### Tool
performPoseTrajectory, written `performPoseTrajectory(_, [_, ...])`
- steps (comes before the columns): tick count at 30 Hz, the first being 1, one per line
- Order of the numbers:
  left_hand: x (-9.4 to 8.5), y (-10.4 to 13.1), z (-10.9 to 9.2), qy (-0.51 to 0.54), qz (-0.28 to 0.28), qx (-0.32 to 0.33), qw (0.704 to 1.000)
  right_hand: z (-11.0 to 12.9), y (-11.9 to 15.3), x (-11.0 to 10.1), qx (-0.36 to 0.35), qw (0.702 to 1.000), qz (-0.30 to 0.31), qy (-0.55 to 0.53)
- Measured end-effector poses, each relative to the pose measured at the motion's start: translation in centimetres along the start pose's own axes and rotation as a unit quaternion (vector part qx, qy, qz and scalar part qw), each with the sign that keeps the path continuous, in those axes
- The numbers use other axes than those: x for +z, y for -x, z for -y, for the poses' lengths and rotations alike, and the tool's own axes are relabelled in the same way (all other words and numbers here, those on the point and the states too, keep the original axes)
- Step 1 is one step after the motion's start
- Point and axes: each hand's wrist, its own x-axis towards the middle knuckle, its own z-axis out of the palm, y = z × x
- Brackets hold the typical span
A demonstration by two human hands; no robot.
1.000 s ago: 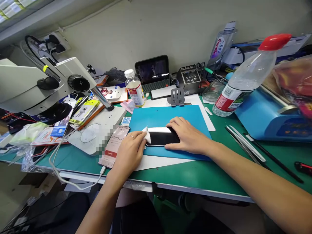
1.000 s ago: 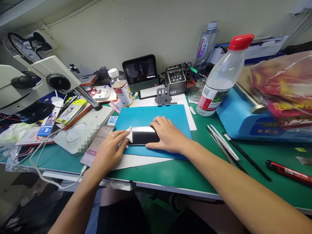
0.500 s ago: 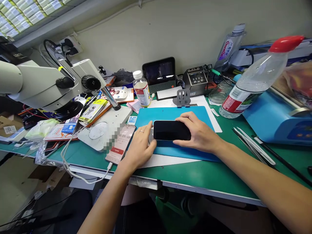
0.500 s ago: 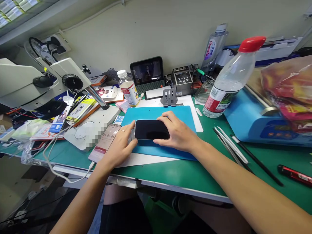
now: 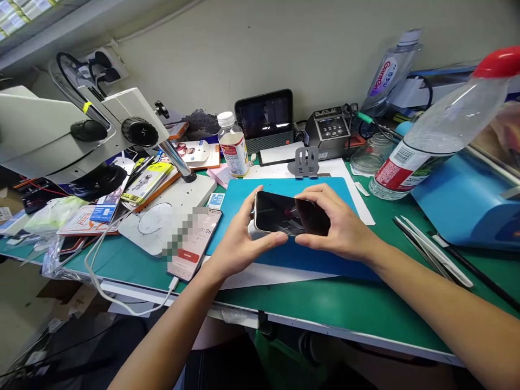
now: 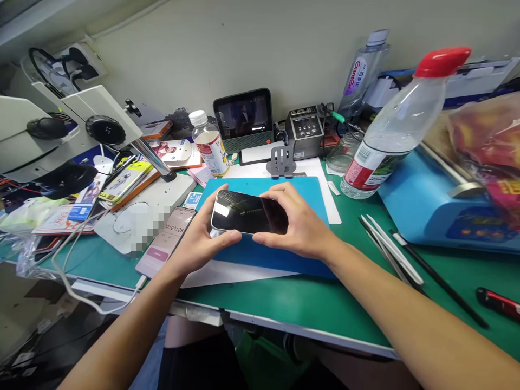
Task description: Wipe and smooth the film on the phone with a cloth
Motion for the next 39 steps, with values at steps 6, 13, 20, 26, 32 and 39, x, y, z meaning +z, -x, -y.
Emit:
performPoseTrajectory(6, [0.3, 0.1, 1.0, 0.084, 0.004, 0.049, 0.995, 0.0, 0.1, 0.2, -0.013, 0.998, 0.056, 0.006])
performPoseTrajectory(13, [0.6, 0.9, 0.9, 0.057, -0.010, 0.073, 0.996, 2.0, -0.4, 0.6, -0.040, 0.995, 0.092, -0.025])
performPoseTrajectory(20, [0.5, 1.0, 1.4, -0.029, -0.052, 0.118, 0.991, 5.7, -2.3, 2.0, -0.090, 0.993, 0.072, -0.009])
performPoseTrajectory(26, [0.5, 1.0, 1.8, -0.029, -0.067, 0.127, 0.989, 6.6, -2.5, 2.7, -0.084, 0.995, 0.060, -0.001])
performPoseTrajectory(32, [0.6, 0.9, 1.6, -0.032, -0.073, 0.120, 0.990, 7.1, -3.0, 2.6, -0.063, 0.996, 0.067, -0.012])
performPoseTrajectory(39, [0.8, 1.2, 2.0, -0.014, -0.059, 0.145, 0.988, 8.0, -3.2, 2.0, -0.014, 0.995, 0.088, -0.036])
